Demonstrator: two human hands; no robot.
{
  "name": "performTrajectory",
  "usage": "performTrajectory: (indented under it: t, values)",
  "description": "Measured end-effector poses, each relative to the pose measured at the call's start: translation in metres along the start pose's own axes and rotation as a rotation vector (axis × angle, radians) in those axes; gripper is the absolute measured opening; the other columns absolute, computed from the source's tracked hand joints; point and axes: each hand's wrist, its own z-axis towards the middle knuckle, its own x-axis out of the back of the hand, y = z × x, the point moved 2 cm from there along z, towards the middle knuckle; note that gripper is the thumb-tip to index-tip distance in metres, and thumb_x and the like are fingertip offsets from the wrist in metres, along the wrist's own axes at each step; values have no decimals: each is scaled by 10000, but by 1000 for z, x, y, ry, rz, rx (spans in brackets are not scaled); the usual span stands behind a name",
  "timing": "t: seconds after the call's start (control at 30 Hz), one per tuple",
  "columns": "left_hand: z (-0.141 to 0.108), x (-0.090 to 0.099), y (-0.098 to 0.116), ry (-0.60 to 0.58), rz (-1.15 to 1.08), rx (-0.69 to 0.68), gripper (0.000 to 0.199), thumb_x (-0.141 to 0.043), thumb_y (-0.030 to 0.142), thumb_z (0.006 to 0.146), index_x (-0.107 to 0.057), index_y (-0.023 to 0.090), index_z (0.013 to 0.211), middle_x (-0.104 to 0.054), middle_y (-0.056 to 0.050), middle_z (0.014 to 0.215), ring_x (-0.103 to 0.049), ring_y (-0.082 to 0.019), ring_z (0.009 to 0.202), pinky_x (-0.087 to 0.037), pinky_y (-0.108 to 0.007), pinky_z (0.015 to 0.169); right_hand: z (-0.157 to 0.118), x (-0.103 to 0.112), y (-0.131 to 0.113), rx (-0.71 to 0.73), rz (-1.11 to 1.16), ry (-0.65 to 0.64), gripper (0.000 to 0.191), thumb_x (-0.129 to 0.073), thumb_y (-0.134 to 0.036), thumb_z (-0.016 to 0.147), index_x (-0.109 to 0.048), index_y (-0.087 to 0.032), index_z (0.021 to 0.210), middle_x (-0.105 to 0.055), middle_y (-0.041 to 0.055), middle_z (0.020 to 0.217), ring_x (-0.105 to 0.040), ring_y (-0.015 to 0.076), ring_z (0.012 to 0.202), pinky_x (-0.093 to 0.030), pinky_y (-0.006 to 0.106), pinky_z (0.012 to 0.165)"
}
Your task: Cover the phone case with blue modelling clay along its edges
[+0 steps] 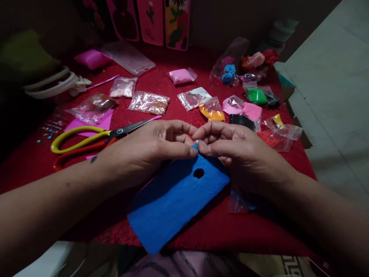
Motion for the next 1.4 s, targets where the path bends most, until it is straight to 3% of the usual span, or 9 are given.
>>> performTrajectory:
  t: [0.3,0.5,0.83,1.2,1.4]
  values:
    - [-2,-2,2,7,27,-5,285,-775,208,716,-680,235,984,-679,30,778,-665,-140,676,-502,-211,574,0,0,0,33,-31,-6,147,-692,-129,727,-654,-174,861,-609,-30,772,-530,79,652,-383,207,582]
    - [-3,-6,6,27,25,-8,402,-720,55,650,-628,220,1005,-651,55,745,-664,-124,672,-495,-189,576,0,0,1,12,-41,5,152,-695,-146,739,-642,-184,876,-641,-14,809,-563,98,676,-408,222,598]
    - [2,-10,-2,84,64,-51,405,-754,147,634,-588,227,995,-624,54,699,-595,-116,610,-413,-190,512,0,-3,0,16,-37,1,158,-725,-164,721,-628,-176,845,-646,-9,813,-555,83,657,-414,199,589]
    - [-5,-4,9,67,159,-69,271,-703,191,715,-672,247,978,-681,26,789,-669,-169,742,-477,-221,582,1,2,2,25,-51,3,170,-726,-182,733,-645,-182,882,-637,-14,788,-560,87,651,-409,200,573]
    - [-1,-9,5,96,68,-42,320,-743,191,697,-636,224,997,-649,42,726,-636,-135,653,-453,-214,552,1,-2,-1,43,-17,3,135,-716,-150,714,-627,-173,813,-626,-31,742,-540,76,615,-397,202,559]
